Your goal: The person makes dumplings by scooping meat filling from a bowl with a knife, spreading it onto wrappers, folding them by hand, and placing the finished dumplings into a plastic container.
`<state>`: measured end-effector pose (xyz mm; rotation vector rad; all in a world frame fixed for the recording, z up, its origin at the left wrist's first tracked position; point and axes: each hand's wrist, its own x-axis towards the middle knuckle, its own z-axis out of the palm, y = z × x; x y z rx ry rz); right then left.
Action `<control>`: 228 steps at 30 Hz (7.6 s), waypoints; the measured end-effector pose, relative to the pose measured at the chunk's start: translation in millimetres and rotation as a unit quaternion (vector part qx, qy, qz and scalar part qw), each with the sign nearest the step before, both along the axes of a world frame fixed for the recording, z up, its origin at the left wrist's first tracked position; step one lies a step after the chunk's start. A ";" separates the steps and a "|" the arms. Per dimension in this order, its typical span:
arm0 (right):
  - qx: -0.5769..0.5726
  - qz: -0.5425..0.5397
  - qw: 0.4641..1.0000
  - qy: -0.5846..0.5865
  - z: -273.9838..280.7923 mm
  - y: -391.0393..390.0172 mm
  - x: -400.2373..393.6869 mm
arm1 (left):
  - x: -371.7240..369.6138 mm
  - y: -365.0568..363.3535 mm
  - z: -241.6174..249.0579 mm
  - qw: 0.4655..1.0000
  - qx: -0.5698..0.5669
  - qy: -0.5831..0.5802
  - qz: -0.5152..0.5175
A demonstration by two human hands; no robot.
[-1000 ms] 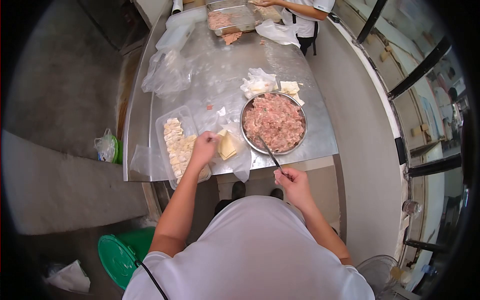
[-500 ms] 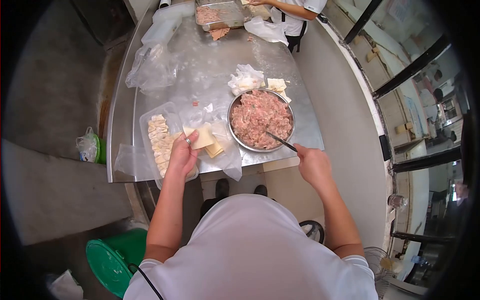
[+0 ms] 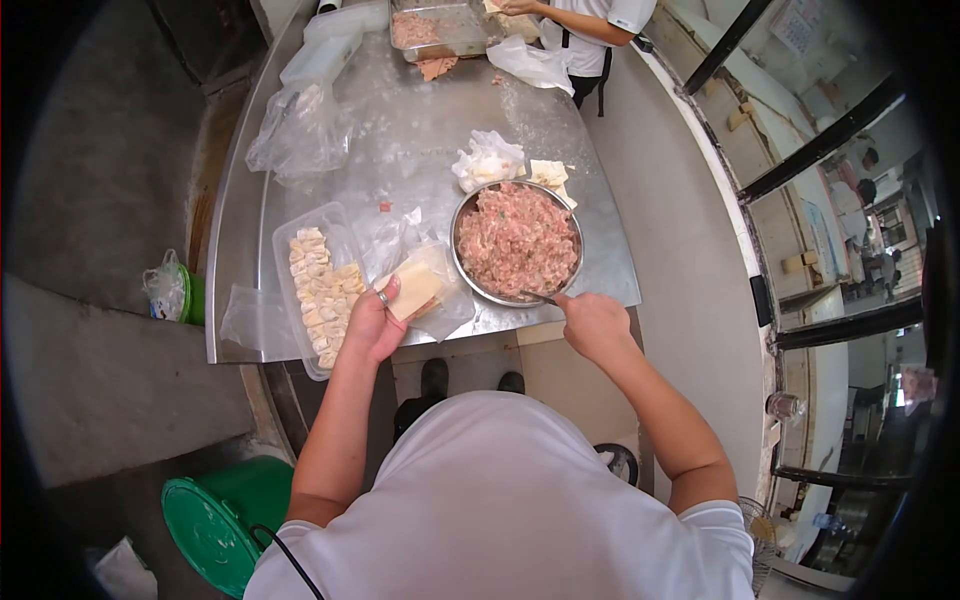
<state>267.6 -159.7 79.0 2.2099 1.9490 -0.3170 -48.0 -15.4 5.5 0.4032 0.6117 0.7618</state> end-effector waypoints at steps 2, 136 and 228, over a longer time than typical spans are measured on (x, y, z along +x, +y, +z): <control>-0.013 0.009 1.000 0.008 5.3 9.1 0.0 | 2.8 -2.5 -3.5 0.999 0.040 0.023 0.016; 0.307 -0.107 0.937 0.127 -41.6 -40.0 -46.4 | 129.2 -28.6 31.9 0.981 -0.183 -0.052 0.043; 0.161 -0.052 0.943 0.288 98.5 -16.2 -38.7 | 32.8 4.3 70.2 0.805 0.454 0.368 -0.098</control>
